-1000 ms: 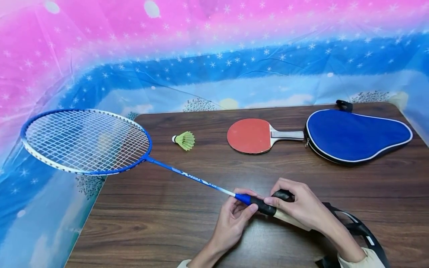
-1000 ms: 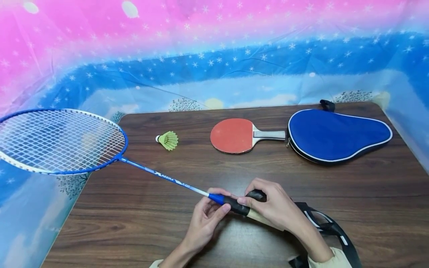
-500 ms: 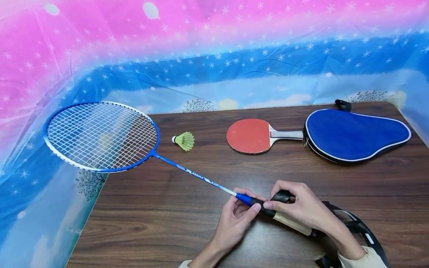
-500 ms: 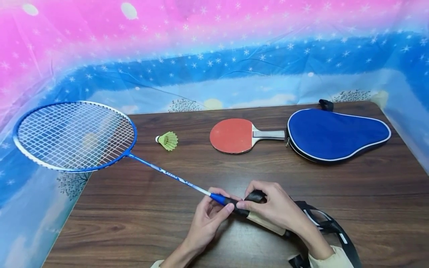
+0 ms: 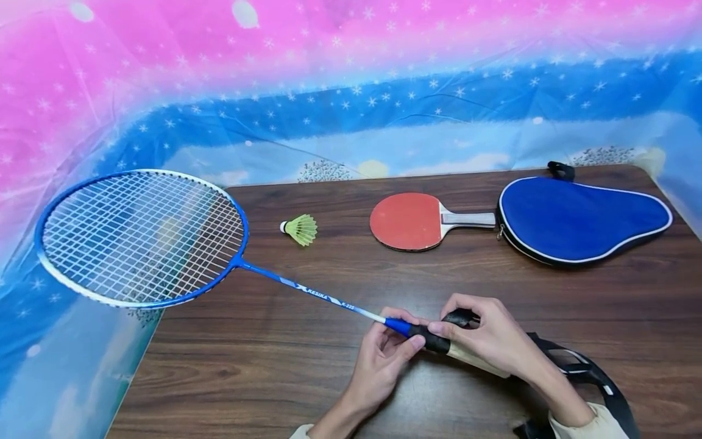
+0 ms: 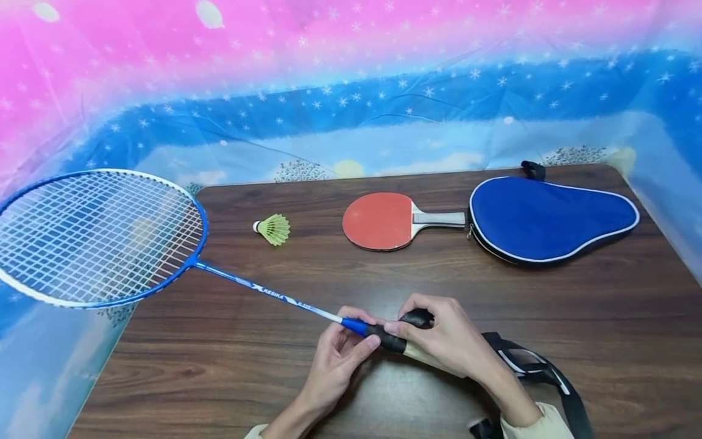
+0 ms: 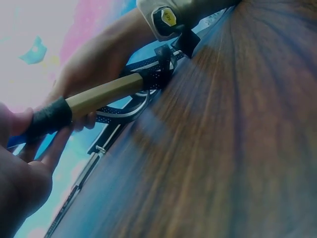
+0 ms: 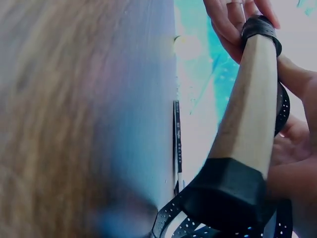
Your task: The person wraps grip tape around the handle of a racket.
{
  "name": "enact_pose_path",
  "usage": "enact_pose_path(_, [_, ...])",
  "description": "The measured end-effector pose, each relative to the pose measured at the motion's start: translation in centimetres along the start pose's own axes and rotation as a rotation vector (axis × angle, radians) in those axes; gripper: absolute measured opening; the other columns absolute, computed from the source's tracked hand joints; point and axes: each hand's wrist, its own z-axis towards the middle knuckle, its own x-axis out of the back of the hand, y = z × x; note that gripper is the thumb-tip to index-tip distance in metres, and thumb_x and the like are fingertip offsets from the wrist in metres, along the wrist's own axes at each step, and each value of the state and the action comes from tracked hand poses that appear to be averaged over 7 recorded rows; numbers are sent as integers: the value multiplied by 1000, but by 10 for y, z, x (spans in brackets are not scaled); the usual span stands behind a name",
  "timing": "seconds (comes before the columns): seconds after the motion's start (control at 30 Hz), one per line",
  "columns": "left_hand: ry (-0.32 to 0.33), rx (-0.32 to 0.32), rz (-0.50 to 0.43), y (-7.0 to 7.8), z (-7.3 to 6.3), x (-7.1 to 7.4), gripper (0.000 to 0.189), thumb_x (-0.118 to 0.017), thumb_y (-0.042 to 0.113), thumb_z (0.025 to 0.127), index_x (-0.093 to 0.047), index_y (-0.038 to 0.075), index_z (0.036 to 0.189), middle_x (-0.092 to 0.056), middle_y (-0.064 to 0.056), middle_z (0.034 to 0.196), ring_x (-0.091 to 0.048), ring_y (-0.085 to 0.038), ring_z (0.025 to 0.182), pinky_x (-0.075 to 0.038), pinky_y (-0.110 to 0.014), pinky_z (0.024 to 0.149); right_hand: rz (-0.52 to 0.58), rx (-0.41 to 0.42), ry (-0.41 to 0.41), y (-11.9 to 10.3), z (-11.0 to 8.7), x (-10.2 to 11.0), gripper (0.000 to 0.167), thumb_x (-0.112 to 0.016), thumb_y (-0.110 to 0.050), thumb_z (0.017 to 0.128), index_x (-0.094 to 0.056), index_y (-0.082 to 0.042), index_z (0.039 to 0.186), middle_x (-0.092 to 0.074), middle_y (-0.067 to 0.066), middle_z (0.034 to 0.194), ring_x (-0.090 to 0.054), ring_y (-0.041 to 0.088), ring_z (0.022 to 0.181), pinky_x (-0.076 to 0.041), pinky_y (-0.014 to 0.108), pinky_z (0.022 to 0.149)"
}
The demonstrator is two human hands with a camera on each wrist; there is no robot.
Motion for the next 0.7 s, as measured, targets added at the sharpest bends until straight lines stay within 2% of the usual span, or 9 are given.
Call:
enact_pose_path(0.17, [-13, -11, -29, -1, 0, 2, 23, -57, -13, 92, -50, -12, 114, -54, -33, 118, -59, -29, 108, -51, -30, 92, 24, -87, -97, 2, 2, 2, 21, -72, -54, 83, -65, -35, 87, -61, -7, 79, -56, 16, 77, -43, 30, 64])
enact_pose_path(0.37, [-12, -18, -33, 0, 0, 1, 24, -59, -12, 91, -53, -10, 114, -55, -33, 114, -60, -28, 106, -51, -30, 91, 93, -42, -170, 5, 3, 5, 17, -72, -47, 86, -67, -32, 92, -66, -8, 88, -60, 16, 86, -47, 31, 74])
enact_pose_path(0.53, [-3, -13, -18, 2, 0, 0, 25, -61, -10, 91, -55, -7, 115, -60, -29, 113, -60, -33, 106, -52, -33, 91, 189, -21, -223, 6, 1, 12, 12, -71, -37, 90, -70, -27, 97, -67, -3, 90, -61, 20, 83, -50, 31, 71])
enact_pose_path(0.7, [-18, -26, -3, 4, 1, 0, 24, -61, -10, 91, -56, -7, 114, -62, -27, 113, -59, -38, 108, -51, -34, 91, 192, -40, -220, 6, -2, 20, 13, -71, -36, 90, -71, -24, 96, -68, -2, 89, -61, 22, 78, -49, 30, 68])
